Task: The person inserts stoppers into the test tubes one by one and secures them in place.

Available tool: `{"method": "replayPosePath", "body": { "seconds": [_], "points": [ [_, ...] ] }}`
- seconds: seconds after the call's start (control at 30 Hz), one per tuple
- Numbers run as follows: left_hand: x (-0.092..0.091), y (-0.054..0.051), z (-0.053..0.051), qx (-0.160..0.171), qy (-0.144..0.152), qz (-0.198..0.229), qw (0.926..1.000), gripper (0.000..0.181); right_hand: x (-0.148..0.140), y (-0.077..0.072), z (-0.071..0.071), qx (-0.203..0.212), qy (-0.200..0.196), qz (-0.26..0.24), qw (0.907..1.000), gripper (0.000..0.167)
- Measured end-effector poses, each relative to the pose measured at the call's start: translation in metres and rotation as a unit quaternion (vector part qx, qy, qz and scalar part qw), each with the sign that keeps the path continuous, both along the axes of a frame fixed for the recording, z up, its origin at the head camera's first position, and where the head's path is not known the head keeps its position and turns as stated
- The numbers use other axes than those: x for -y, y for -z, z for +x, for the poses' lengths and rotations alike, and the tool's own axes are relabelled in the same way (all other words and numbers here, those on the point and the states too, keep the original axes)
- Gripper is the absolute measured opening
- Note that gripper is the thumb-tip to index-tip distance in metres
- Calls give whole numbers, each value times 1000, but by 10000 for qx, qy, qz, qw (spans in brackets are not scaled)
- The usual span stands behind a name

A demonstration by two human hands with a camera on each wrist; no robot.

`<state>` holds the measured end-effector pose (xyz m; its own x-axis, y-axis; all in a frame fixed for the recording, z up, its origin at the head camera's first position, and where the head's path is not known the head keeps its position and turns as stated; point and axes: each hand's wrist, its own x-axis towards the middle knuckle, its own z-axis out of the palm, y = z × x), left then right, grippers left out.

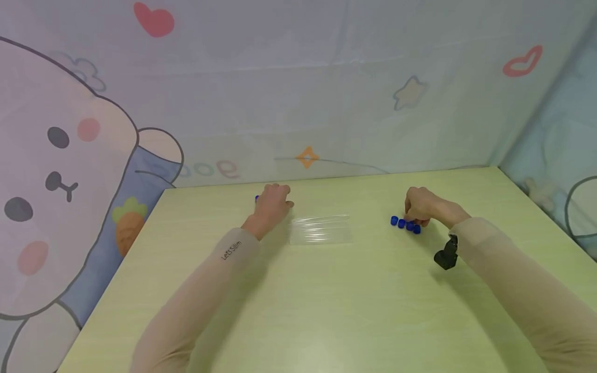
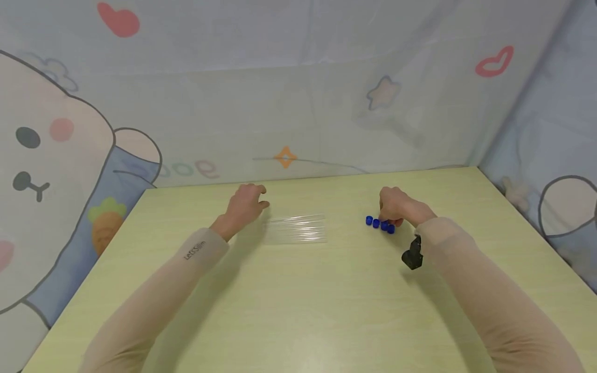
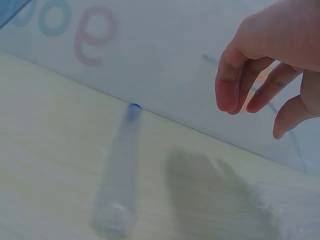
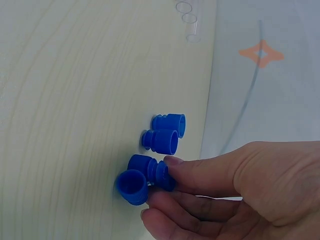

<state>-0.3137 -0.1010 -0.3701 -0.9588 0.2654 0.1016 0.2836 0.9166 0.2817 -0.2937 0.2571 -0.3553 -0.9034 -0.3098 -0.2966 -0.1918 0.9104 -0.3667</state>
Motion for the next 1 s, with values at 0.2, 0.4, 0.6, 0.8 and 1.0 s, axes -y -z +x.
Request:
{"method": "replayPosePath", "body": {
  "seconds": [0.2, 0.4, 0.6, 0.8, 1.0],
  "points": [
    [-22, 5, -5, -65, 448, -294, 9985, 33, -1, 0, 0, -24, -4, -25, 10000, 15],
    [-38, 12, -7, 241, 876, -318, 9954, 34, -1, 1, -1, -21, 47, -25, 10000, 14],
    [-51, 19, -6, 426, 1069, -482, 9922, 26, -2, 3, -2, 0, 88, -45, 10000, 12],
    [-58, 20, -3, 383, 1091, -549, 9918, 23, -2, 4, -3, 11, 83, -40, 10000, 12],
    [-62, 23, -2, 521, 1017, -566, 9918, 28, -3, 4, -2, -9, 80, -45, 10000, 12]
  ]
}}
